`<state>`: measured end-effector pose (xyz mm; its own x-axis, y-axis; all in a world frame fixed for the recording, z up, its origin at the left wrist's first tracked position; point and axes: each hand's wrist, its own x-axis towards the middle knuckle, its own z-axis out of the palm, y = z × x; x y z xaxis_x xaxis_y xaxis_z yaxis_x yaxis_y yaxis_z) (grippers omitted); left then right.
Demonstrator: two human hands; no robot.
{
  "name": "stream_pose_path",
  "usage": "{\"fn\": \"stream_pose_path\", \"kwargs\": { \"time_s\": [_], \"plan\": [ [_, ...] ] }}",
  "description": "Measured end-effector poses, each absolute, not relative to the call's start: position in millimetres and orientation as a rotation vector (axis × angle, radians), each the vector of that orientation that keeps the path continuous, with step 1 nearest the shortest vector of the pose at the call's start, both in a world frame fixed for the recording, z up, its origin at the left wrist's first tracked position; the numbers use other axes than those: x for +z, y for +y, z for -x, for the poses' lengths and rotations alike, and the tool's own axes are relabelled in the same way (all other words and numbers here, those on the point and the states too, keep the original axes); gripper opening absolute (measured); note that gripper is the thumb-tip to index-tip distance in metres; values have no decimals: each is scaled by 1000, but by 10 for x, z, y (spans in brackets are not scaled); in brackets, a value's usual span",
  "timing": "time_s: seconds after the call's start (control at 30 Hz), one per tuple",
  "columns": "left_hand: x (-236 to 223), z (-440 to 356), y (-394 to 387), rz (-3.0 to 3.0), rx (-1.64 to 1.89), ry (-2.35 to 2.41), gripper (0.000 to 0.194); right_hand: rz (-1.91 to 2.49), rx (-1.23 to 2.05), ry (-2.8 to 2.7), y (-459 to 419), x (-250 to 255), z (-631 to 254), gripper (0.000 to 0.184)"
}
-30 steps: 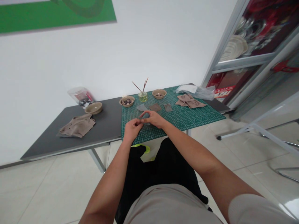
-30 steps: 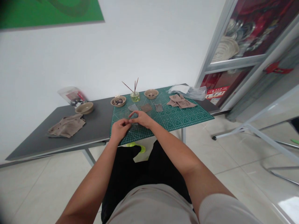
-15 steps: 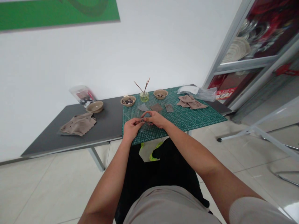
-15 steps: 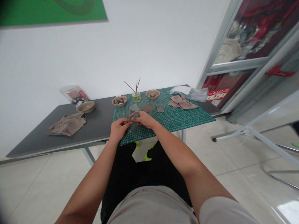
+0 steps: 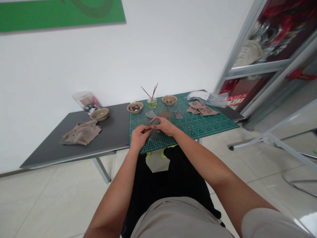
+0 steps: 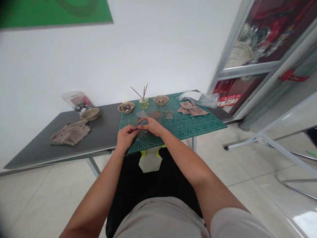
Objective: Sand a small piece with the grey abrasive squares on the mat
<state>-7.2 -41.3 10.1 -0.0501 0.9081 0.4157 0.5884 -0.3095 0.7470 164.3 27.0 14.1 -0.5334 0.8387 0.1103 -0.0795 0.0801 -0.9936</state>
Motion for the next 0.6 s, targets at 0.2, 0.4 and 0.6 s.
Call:
{"fn": "stream_pose_path", "kwargs": {
  "time_s": [0.2,0.4,0.6],
  "plan": [
    [134,60,-421,-1991,1284,1609,12,704,1606,-1654,265,146,-1630,55],
    [122,41,-433,-1964,1279,1632,10,706,1582,-1603,261,129,-1614,50],
    [114,49,-429,-1990,1277,1612,5,702,1587,-1595,274,108,-1616,43]
  ]
}}
